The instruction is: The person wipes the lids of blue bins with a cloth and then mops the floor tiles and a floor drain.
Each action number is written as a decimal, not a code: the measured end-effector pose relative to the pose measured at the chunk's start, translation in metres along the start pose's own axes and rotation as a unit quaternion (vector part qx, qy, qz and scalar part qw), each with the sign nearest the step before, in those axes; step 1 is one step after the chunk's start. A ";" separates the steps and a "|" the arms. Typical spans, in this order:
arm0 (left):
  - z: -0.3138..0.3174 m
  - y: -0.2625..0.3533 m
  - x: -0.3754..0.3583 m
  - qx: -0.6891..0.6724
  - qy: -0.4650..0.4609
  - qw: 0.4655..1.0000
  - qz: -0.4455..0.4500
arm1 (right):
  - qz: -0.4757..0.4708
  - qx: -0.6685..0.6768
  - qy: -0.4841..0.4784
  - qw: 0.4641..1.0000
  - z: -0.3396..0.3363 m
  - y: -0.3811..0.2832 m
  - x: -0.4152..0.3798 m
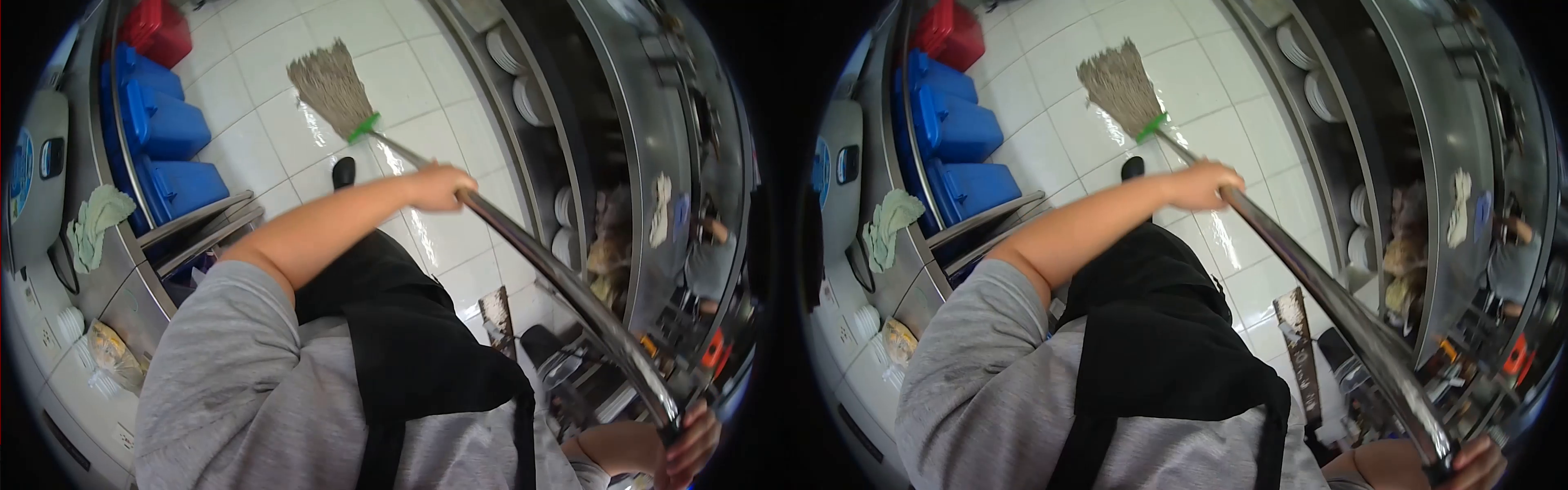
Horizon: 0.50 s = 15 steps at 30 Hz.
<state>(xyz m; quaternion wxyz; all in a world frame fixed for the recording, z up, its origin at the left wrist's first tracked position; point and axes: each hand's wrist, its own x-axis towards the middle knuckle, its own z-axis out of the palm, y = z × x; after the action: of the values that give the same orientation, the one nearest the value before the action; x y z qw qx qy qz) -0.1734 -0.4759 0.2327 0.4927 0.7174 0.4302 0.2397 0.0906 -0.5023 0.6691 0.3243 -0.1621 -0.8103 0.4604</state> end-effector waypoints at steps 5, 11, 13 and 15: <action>0.190 0.099 0.009 -0.133 -0.202 0.967 0.077 | 0.141 0.025 0.054 0.988 -0.009 -0.115 -0.095; 0.410 0.146 0.030 -0.185 -0.378 0.884 0.206 | 0.368 -0.047 -0.042 0.928 0.025 -0.110 -0.132; 0.437 0.170 0.023 -0.204 -0.385 0.869 0.234 | 0.386 -0.061 -0.023 0.920 0.030 -0.130 -0.135; 0.425 0.209 0.015 -0.243 -0.322 0.862 0.307 | 0.389 -0.022 -0.056 0.919 0.021 -0.158 -0.117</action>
<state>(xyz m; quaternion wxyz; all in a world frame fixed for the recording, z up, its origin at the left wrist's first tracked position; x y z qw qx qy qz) 0.2399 -0.7060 0.2525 0.6641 0.7078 -0.0659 0.2317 0.1683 -0.6639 0.7518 0.0707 -0.4454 -0.7102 0.5407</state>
